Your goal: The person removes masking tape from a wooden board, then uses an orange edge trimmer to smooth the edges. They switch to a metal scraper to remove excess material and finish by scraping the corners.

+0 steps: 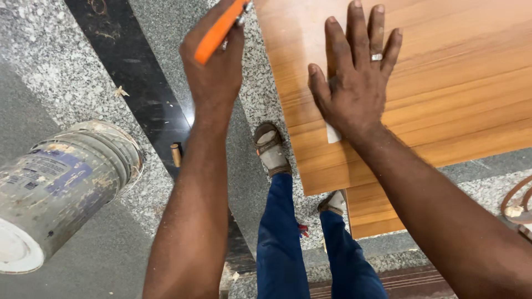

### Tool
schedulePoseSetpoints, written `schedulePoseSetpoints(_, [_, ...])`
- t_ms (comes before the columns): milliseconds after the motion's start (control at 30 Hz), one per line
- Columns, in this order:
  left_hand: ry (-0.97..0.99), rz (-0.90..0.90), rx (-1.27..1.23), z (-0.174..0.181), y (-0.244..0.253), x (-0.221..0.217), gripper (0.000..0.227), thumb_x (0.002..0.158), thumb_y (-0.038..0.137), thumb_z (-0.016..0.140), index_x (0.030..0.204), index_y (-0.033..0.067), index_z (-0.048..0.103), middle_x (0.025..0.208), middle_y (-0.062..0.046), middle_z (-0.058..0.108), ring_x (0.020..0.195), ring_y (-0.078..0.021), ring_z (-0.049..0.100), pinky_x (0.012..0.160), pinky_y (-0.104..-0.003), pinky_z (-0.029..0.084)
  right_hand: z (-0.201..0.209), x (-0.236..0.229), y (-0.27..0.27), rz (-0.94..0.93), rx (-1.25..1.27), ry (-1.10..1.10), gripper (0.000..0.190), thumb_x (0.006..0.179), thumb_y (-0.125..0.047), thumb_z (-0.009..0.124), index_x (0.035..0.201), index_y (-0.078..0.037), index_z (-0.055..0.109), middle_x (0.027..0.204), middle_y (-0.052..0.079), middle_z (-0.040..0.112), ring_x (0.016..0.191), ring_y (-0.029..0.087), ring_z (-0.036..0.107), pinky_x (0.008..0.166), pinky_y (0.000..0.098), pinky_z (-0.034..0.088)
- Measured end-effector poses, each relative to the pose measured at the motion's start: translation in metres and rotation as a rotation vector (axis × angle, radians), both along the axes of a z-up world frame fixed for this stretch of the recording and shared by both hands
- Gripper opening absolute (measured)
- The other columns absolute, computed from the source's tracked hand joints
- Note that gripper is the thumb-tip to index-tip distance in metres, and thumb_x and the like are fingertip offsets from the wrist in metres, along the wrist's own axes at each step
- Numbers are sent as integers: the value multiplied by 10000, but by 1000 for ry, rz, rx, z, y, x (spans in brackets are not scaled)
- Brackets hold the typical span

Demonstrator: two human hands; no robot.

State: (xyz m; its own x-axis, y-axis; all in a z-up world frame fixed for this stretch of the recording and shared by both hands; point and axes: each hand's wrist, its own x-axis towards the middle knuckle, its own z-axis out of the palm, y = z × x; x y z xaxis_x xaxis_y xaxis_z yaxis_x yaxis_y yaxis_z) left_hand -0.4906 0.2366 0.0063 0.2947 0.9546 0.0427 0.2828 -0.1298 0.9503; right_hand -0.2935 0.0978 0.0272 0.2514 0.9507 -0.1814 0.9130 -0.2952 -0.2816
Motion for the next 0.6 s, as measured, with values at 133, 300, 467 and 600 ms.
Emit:
schedulePoseSetpoints(133, [104, 97, -341, -7, 13, -6, 244, 1002, 170, 750, 1190, 14, 743, 1042, -73, 783, 922, -136, 730, 802, -306, 595, 4, 0, -2, -3, 1, 32, 661, 1145, -428, 595, 1690, -131, 369, 1755, 201, 169, 1608, 430, 33, 1261, 698, -23])
schedulePoseSetpoints(300, [155, 34, -109, -1, 8, -8, 204, 1049, 162, 757, 1208, 35, 754, 1018, -67, 804, 906, -146, 740, 806, -324, 589, 5, -1, -2, -7, 26, 50, 666, 1130, -382, 657, 1680, -126, 384, 1756, 187, 182, 1621, 422, 47, 1273, 705, -8])
schedulePoseSetpoints(467, [59, -27, 147, 8, 1, 0, 279, 1035, 2, 694, 1309, 53, 705, 1213, -102, 777, 1085, -176, 777, 897, -314, 651, 2, 0, -3, 14, 74, 30, 693, 1119, -372, 696, 1681, -134, 368, 1746, 192, 193, 1612, 428, 71, 1263, 708, 1])
schedulePoseSetpoints(600, [147, -4, 190, 17, -6, 6, 294, 1017, -39, 699, 1296, 54, 694, 1137, -138, 778, 1034, -211, 800, 872, -331, 624, 0, 1, -4, 14, 63, 33, 694, 1119, -378, 695, 1676, -140, 355, 1736, 195, 199, 1612, 417, 99, 1260, 713, 6])
